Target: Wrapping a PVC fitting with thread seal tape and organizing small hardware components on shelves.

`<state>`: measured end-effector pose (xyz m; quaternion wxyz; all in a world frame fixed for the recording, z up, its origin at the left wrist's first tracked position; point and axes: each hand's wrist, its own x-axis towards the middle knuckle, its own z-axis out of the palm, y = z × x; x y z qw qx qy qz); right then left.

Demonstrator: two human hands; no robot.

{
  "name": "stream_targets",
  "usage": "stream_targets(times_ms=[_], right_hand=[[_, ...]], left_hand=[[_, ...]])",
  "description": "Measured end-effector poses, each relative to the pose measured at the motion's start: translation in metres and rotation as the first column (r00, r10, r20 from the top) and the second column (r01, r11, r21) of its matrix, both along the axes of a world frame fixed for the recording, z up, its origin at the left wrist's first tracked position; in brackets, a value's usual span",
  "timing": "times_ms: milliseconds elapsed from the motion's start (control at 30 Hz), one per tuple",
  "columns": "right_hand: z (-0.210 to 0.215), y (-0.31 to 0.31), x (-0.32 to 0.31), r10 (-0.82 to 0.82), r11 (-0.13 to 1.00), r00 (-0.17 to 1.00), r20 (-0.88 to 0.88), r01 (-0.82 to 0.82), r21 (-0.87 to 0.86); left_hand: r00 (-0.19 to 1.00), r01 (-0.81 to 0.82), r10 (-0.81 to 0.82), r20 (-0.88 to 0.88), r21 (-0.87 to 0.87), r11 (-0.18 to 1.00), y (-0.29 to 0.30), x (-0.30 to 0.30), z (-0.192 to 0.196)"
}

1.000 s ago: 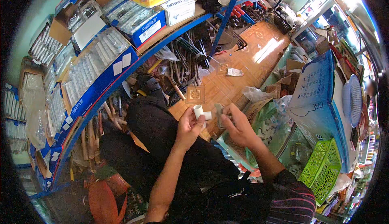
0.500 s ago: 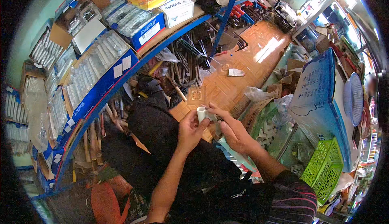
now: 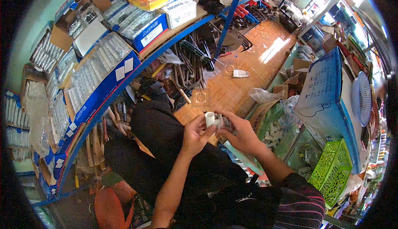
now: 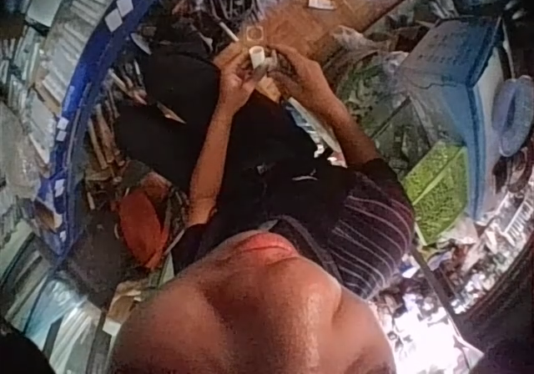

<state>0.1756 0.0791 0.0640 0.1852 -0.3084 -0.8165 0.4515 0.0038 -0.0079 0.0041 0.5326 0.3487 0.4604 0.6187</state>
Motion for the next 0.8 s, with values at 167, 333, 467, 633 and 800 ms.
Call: stream_targets(times_ms=[167, 333, 467, 633, 800], right_hand=[[-0.009, 0.003, 0.008, 0.062, 0.986, 0.995, 0.077, -0.073, 0.147], [-0.008, 0.003, 0.009, 0.003, 0.961, 0.962, 0.275, -0.078, 0.265], [-0.015, 0.002, 0.010, -0.007, 0.962, 0.950, 0.312, -0.079, 0.262], [-0.010, 0.004, 0.007, 0.042, 0.999, 0.939, 0.341, -0.050, 0.015], [0.002, 0.006, 0.001, -0.032, 0.989, 0.999, 0.026, 0.028, 0.147]], left_hand=[[0.987, 0.048, -0.052, -0.153, -0.024, 0.999, -0.001, 0.001, -0.004], [0.922, 0.002, -0.080, -0.379, -0.202, 0.979, 0.000, 0.007, 0.006], [0.884, -0.055, 0.009, -0.467, -0.085, 0.995, -0.001, 0.006, 0.006], [0.816, -0.178, 0.127, -0.564, -0.036, 0.983, 0.005, 0.001, 0.002], [0.840, -0.082, 0.058, -0.539, -0.021, 0.996, 0.003, 0.003, 0.002]])
